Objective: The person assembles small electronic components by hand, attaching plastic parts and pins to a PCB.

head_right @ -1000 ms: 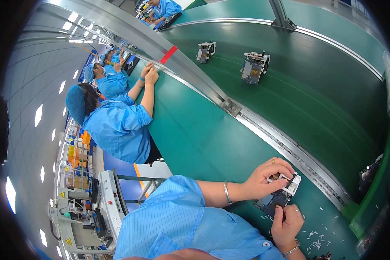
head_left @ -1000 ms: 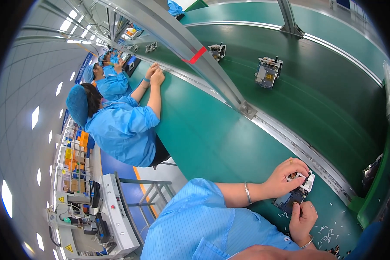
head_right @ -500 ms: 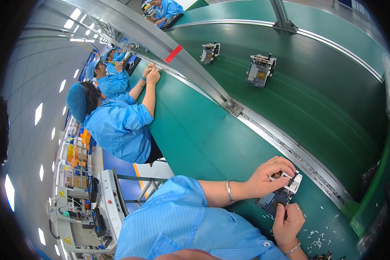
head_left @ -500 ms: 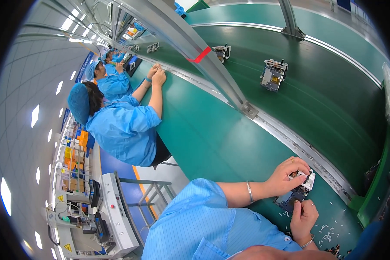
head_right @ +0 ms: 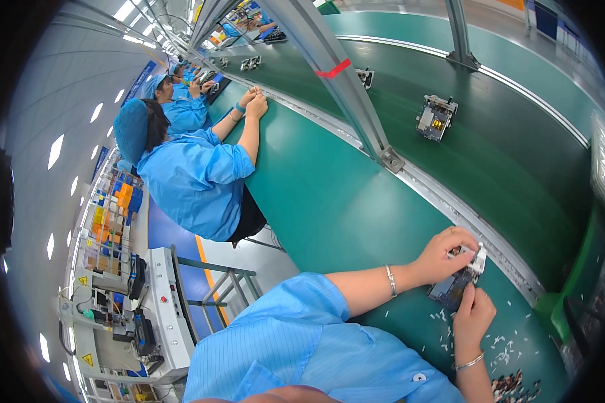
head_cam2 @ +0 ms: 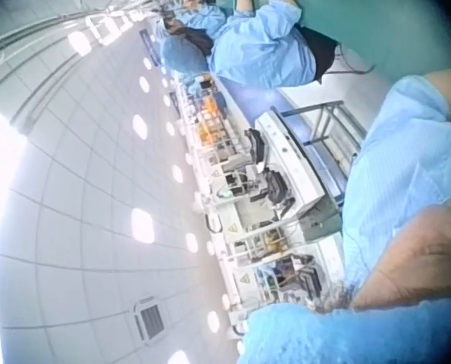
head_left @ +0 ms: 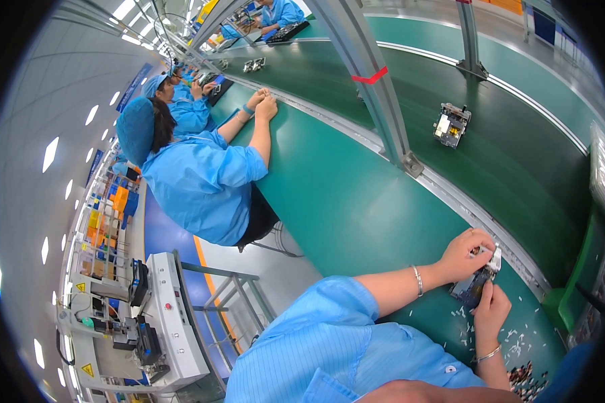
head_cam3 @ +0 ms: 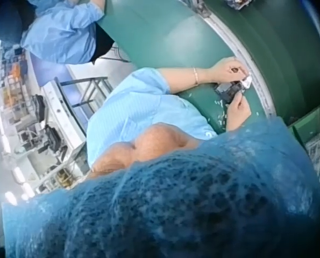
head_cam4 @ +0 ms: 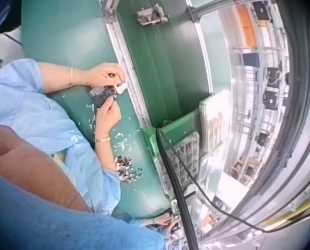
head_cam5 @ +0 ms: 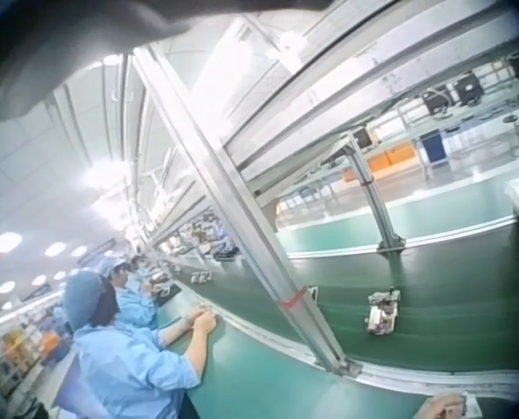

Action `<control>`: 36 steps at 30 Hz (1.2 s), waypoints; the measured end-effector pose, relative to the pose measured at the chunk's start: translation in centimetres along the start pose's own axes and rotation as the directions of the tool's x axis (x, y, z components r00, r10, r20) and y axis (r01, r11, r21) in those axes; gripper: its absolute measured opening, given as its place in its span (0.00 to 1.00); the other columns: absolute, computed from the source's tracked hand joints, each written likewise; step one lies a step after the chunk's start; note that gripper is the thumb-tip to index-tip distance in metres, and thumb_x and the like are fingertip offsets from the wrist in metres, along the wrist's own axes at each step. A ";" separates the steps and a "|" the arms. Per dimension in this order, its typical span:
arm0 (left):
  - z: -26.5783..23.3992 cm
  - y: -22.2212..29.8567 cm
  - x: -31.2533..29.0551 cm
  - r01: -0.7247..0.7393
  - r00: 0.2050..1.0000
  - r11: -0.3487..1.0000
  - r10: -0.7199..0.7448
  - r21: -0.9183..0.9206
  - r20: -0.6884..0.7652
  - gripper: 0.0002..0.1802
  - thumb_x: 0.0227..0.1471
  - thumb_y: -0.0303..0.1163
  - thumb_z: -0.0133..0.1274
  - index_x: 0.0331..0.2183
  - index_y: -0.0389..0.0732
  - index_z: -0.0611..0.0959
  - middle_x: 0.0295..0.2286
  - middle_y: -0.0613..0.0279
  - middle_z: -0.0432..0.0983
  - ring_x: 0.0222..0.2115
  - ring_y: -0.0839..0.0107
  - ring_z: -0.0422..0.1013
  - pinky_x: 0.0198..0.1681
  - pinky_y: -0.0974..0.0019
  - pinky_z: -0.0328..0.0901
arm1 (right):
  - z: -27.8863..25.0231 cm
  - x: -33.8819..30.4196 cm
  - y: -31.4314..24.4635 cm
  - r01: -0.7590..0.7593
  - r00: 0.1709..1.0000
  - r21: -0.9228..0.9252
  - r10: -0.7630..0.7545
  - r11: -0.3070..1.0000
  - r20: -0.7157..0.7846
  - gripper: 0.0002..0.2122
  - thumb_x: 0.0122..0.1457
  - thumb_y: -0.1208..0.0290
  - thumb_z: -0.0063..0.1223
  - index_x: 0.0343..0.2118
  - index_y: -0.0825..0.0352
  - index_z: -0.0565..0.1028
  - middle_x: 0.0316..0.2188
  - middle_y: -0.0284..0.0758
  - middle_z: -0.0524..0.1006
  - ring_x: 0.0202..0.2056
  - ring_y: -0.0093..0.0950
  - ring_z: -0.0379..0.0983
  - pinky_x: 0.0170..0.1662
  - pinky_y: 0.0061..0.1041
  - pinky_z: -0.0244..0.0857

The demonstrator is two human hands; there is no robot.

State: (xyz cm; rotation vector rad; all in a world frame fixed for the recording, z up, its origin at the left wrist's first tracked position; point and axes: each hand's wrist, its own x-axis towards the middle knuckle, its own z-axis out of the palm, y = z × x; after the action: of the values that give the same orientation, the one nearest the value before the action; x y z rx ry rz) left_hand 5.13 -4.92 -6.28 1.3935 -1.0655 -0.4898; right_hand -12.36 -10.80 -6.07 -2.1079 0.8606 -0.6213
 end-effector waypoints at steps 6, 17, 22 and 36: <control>0.9 -0.4 -0.4 0.087 0.989 0.986 -0.102 -0.139 -0.106 0.08 0.48 0.23 0.56 0.34 0.40 0.81 0.39 0.62 0.74 0.39 0.70 0.72 0.43 0.67 0.68 | -0.5 1.4 -0.9 -0.290 0.957 0.227 0.275 0.930 0.097 0.12 0.59 0.65 0.55 0.27 0.71 0.73 0.19 0.37 0.74 0.21 0.24 0.72 0.24 0.27 0.64; 4.8 1.8 -1.2 0.163 0.987 0.978 -0.162 -0.132 0.022 0.07 0.57 0.26 0.50 0.36 0.35 0.81 0.42 0.58 0.73 0.43 0.72 0.69 0.48 0.69 0.64 | -9.3 -6.2 -0.1 -0.093 0.984 0.128 0.111 0.987 -0.142 0.05 0.55 0.73 0.57 0.32 0.67 0.74 0.28 0.37 0.74 0.30 0.33 0.72 0.35 0.29 0.67; 5.5 2.1 -0.9 0.190 0.982 0.969 -0.188 -0.158 0.030 0.08 0.59 0.27 0.48 0.37 0.35 0.80 0.45 0.58 0.72 0.46 0.71 0.67 0.51 0.68 0.62 | -16.1 -8.9 6.5 -0.354 0.819 -0.131 0.240 0.926 -0.521 0.04 0.53 0.74 0.57 0.31 0.67 0.76 0.28 0.38 0.74 0.33 0.37 0.73 0.37 0.33 0.67; 2.3 5.3 -2.5 -0.166 0.983 0.985 0.170 0.051 -0.073 0.11 0.56 0.21 0.48 0.43 0.37 0.76 0.48 0.53 0.69 0.45 0.74 0.66 0.46 0.70 0.62 | -19.8 -7.1 7.6 -0.392 0.890 -0.352 0.252 0.850 -0.381 0.03 0.58 0.75 0.52 0.33 0.67 0.75 0.32 0.35 0.75 0.37 0.31 0.72 0.39 0.30 0.66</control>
State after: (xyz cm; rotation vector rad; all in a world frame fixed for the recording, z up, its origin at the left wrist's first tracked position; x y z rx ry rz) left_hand 0.42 -3.17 -2.50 1.3368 -1.1259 -0.2890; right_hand -32.84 -18.34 -1.42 -2.1814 1.6306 -0.6478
